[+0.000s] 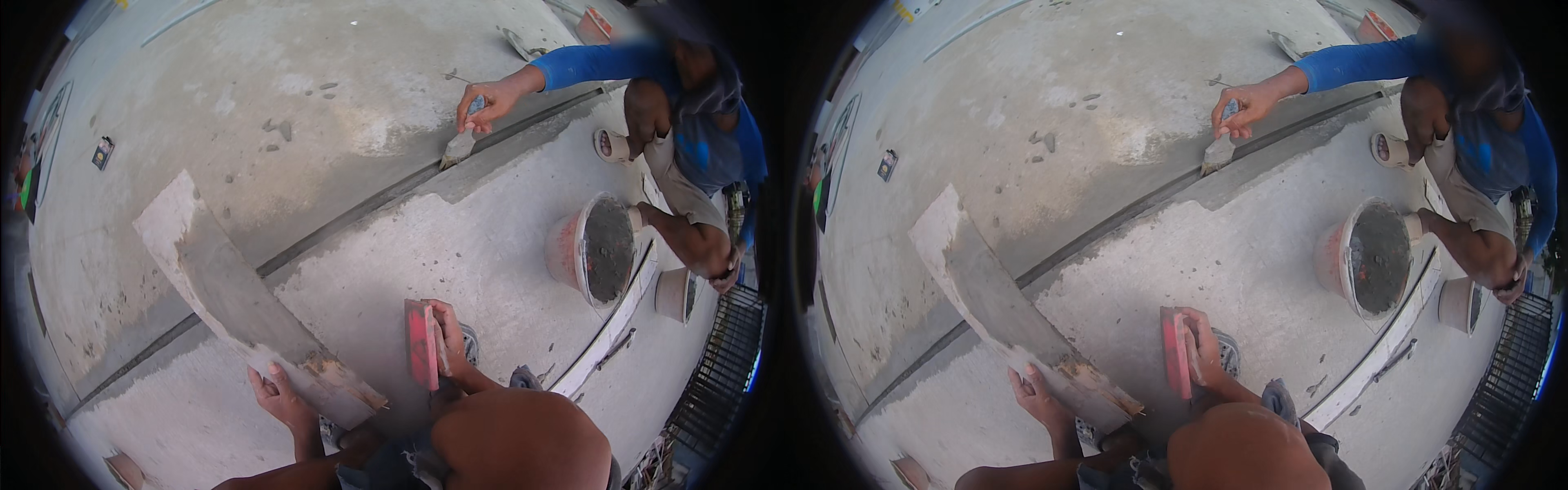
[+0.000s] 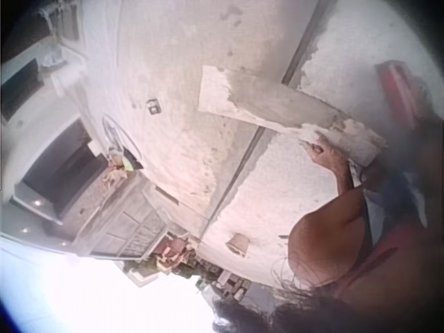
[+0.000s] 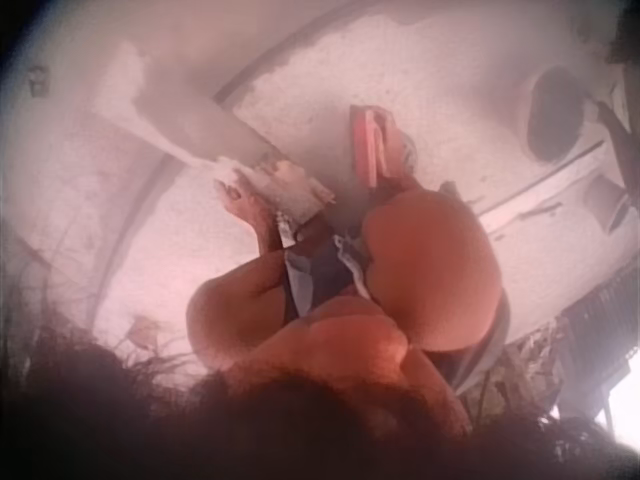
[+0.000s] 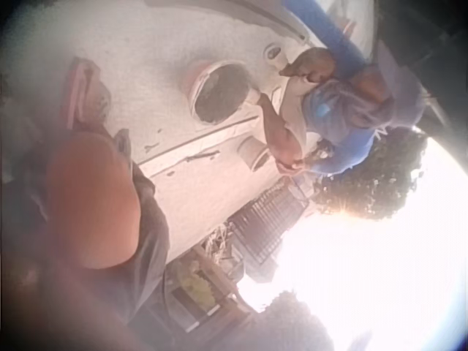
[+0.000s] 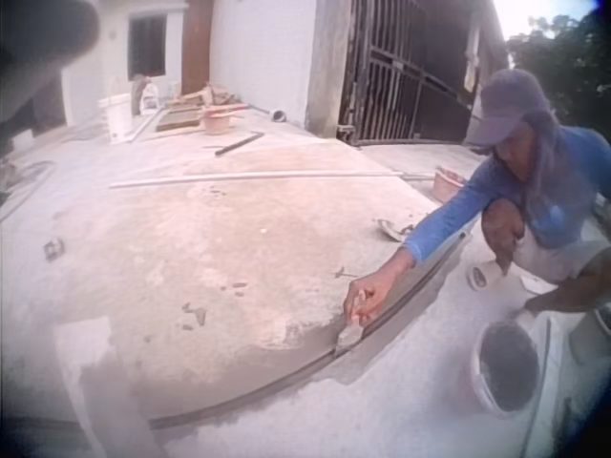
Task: The person uses a pink float and a wooden board to smooth a freshly poured concrete surface on a rooftop. They repeatedly rub the float along the wet concrete to level and finish the surface.
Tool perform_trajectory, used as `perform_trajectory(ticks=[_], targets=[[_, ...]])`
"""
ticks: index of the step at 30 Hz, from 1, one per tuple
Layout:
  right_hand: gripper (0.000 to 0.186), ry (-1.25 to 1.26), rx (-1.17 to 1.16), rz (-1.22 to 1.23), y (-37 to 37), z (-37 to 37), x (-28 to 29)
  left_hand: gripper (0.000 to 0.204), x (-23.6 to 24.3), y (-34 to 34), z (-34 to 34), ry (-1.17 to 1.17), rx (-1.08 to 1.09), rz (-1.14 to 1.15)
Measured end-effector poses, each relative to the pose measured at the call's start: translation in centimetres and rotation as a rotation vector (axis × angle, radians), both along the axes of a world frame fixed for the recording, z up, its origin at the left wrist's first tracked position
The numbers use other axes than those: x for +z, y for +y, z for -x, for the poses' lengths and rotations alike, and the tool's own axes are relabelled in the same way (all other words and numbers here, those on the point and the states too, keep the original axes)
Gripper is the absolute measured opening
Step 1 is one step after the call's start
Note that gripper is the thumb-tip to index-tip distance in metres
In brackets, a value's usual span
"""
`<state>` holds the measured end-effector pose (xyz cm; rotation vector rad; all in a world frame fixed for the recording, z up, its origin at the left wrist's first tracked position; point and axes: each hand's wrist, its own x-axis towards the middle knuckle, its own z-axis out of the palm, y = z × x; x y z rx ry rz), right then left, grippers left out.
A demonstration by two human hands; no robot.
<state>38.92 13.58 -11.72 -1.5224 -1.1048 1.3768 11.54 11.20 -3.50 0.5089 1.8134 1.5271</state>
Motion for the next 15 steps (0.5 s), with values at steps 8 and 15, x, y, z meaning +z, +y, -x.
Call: perform_trajectory(ticks=[8, 15], targets=[[0.035, 0.023, -0.002, 0.052, 0.2, 0.4, 0.7, 0.057, 0.9, 0.6, -0.6, -0.007, 0.007, -0.015], [0.035, 0.041, 0.029, 0.092, 0.3, 0.2, 1.2, 0.062, 0.0, 0.0, -0.1, 0.002, 0.001, 0.033]])
